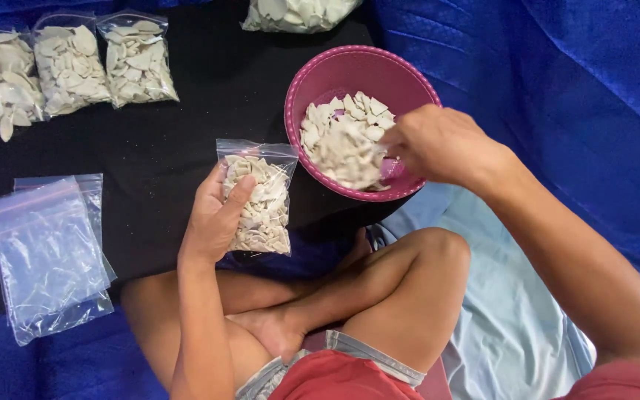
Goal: A person manually scoops chips from a bowl into small plastic bags and seals them.
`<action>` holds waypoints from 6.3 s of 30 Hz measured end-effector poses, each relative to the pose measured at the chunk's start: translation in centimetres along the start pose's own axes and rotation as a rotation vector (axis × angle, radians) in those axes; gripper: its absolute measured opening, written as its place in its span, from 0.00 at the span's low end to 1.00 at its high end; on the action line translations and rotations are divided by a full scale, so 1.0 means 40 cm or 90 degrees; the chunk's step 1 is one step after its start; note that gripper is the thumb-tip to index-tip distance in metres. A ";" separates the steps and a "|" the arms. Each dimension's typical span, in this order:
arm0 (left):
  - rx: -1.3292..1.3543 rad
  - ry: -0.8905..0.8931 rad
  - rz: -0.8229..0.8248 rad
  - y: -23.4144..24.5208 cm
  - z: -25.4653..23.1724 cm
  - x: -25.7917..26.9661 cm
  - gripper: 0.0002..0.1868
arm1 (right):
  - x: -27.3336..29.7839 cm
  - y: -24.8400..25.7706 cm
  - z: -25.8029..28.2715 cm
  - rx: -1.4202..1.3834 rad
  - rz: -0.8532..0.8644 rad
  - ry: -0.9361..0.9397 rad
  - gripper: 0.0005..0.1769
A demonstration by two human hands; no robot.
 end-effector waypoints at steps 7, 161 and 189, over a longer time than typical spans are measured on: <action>0.018 -0.006 0.005 0.002 0.004 -0.003 0.21 | 0.029 0.066 -0.076 0.097 -0.125 -0.078 0.17; -0.192 -0.090 -0.023 -0.056 -0.052 -0.090 0.09 | -0.019 -0.073 -0.050 0.286 -0.263 -0.022 0.08; -0.167 -0.129 -0.012 -0.041 -0.032 -0.079 0.08 | -0.019 0.031 -0.023 -0.343 -0.159 -0.120 0.17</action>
Point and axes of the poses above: each hand's wrist, its own x-axis away from the middle knuckle, its own y-axis out of the back of the hand, z = x × y, the point moved 3 cm from there along -x, towards the middle knuckle, and after that the axes turned 4 degrees about -z, right-handed, at the moved point
